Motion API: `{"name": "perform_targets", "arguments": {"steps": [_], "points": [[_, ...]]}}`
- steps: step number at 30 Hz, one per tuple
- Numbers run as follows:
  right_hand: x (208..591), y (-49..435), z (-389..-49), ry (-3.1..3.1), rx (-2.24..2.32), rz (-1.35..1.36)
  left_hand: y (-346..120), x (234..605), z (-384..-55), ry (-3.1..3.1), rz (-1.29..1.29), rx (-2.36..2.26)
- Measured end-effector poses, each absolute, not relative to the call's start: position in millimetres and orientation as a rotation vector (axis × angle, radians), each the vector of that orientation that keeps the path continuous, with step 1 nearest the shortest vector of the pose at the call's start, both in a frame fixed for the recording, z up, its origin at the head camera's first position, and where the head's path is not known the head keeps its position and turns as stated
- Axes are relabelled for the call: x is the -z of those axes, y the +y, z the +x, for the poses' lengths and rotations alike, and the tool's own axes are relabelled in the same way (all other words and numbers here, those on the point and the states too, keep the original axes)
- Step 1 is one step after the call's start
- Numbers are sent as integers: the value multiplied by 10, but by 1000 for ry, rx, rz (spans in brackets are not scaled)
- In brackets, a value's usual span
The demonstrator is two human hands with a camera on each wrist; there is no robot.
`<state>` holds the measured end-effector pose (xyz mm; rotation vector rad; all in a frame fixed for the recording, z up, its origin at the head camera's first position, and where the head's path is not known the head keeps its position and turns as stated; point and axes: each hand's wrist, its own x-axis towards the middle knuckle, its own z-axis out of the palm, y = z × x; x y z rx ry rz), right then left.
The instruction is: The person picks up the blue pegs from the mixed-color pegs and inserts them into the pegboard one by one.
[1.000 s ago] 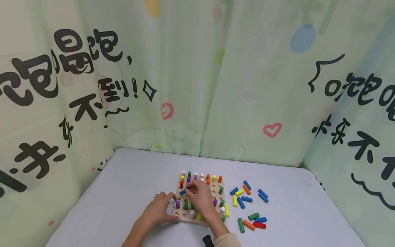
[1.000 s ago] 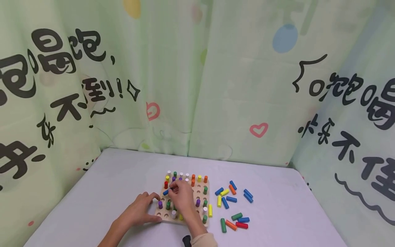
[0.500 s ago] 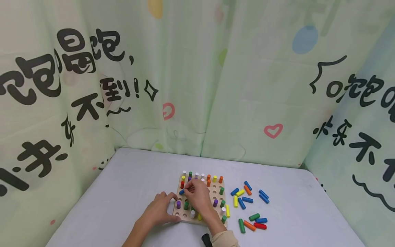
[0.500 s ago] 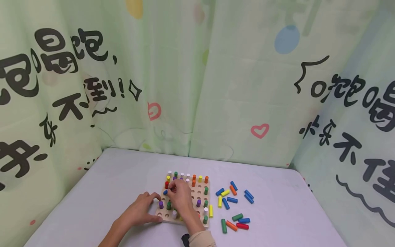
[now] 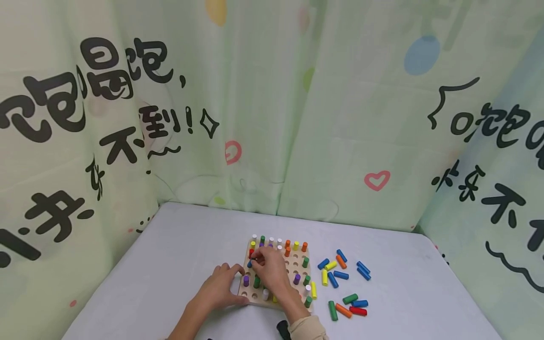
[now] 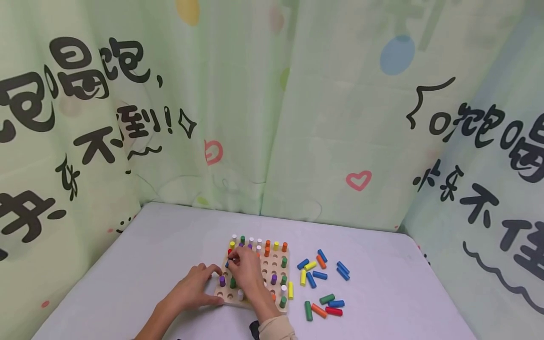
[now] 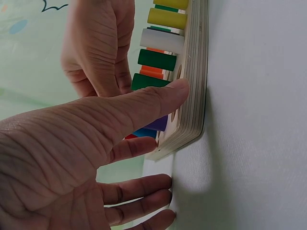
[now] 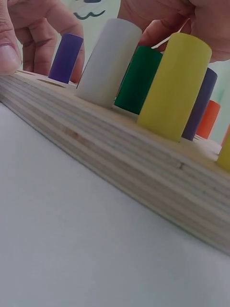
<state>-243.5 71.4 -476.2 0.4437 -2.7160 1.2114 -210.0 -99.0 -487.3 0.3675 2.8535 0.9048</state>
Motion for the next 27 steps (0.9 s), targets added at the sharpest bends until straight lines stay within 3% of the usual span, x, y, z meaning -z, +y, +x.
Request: {"name": "perform_targets", "arguments": {"steps": [27], "points": [[4791,757,-2323,-2644,-1275,409,-993,4874,-2102,2845,375,-908]]}}
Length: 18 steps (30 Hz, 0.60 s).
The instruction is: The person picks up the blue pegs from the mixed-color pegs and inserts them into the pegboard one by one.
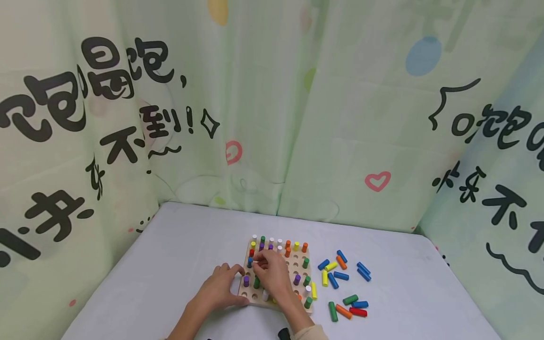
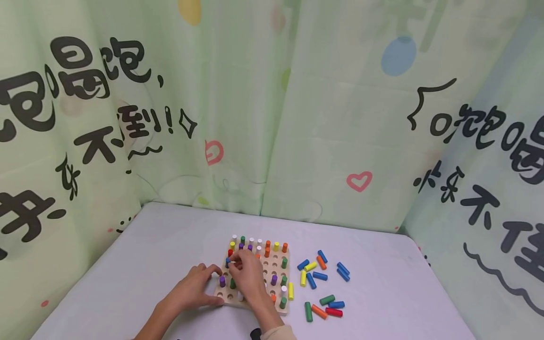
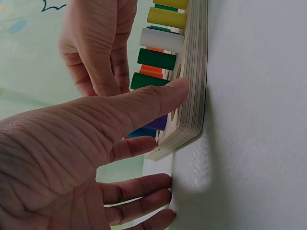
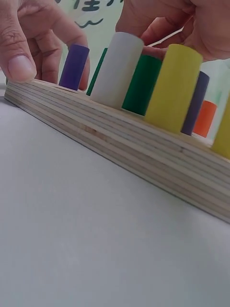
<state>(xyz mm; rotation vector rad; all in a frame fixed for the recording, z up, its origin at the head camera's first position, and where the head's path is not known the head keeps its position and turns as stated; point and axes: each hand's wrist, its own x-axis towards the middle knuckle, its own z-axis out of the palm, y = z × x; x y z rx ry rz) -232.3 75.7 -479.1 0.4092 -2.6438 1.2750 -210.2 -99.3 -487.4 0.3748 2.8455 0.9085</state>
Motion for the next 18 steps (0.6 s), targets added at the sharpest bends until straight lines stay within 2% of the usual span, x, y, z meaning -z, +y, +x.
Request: {"name": "perform_targets", "arguments": {"steps": [18], "points": [[4721,999,-2112,-2582,-1285,390,-982,4848,-2112,2843,342,-878]]}}
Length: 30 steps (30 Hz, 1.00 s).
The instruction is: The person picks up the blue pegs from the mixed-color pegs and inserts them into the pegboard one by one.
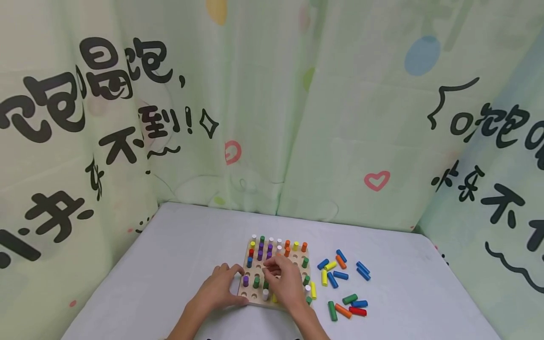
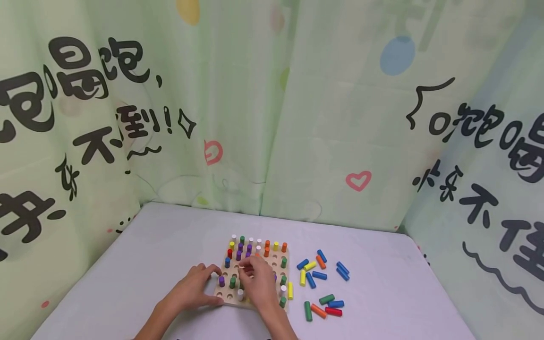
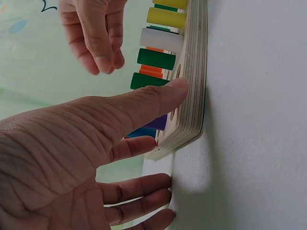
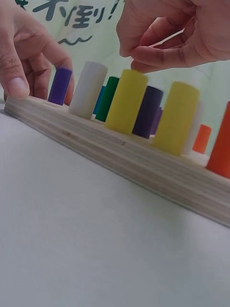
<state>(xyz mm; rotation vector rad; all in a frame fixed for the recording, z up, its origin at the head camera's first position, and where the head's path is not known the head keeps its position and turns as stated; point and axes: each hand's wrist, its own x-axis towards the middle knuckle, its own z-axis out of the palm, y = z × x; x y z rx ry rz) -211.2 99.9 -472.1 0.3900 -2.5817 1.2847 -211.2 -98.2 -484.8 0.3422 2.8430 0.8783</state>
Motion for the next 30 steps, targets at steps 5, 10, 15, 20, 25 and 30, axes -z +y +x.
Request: {"name": "perform_targets", "arguments": {"steps": [5,10,15,20,25,30], "points": [[4659,1062,-2045,-2585,-1286,361,-972,4852,-2123,2842,330,-871],[4608,1113,-1976,-2581,-1293,339,-964,4841,-2116,2840,325,-875],[4577,1183,-1914,-2591,-1249,296,-958,4848,-2112,2843,316,-868],[4593,1283,-1876,-2614,-1220,227,-954,4865,-2117,2851,305,-863],[4619,1394,-1846,-2619,-1218,176,-951,4865,-2120,2852,301,-862],[4636,1469,-1812,-2625,-1188,129,-950,4864,-2112,2851,292,-856]]}}
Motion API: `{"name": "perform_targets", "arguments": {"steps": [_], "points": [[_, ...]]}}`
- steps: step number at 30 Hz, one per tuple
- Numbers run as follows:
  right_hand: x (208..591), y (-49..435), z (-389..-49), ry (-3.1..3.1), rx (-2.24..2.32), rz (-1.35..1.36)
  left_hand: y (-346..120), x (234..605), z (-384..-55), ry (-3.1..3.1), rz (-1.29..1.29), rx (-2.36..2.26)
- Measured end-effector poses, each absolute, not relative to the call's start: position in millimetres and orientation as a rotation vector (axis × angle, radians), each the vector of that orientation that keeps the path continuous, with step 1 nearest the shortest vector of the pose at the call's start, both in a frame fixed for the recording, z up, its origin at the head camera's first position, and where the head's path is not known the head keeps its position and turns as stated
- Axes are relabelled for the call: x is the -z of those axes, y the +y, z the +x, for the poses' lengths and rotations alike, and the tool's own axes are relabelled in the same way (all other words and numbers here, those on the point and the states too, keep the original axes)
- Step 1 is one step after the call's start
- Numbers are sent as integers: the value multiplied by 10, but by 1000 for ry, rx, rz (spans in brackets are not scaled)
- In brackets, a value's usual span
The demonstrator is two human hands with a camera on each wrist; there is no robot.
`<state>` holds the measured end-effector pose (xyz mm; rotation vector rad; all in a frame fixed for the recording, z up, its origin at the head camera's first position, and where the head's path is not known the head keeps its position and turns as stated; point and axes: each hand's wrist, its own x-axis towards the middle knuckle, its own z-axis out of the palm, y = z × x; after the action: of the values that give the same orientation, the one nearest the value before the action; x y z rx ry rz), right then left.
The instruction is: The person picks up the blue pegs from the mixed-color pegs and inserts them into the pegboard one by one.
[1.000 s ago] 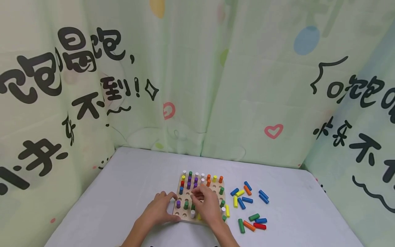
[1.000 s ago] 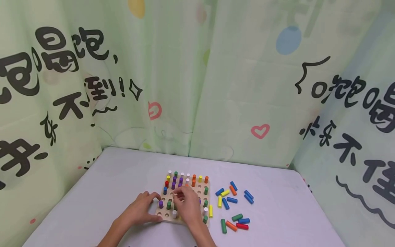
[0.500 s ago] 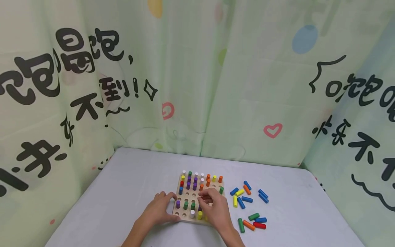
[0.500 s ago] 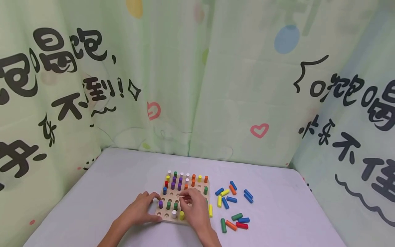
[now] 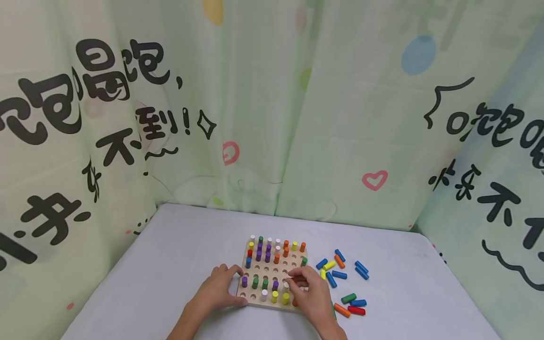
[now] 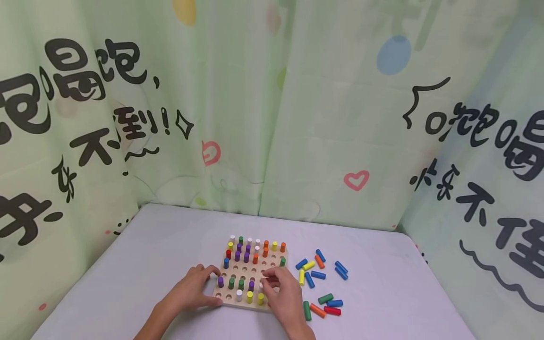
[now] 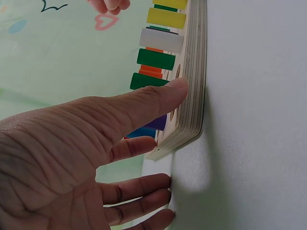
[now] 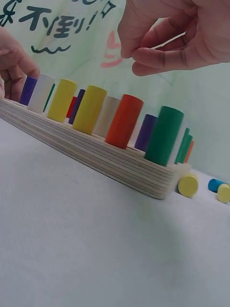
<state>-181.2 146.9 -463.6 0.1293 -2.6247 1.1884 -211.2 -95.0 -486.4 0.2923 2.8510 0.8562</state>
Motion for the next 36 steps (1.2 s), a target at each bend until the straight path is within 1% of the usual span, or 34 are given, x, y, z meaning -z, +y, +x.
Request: {"name": "perform_targets", "arguments": {"steps": [13,30,36], "points": [[4640,1688,-1765,-2615,-1155,10,-940,4860,-2079,2852,295,-856],[4661,2025,-1734,-2591,-1096,-136,-908,4854,-2120,2842,298,-868],[4685,2117,-1756,-2609,-1084,-147,-928,4856,-2100,2843,292,-867]]}}
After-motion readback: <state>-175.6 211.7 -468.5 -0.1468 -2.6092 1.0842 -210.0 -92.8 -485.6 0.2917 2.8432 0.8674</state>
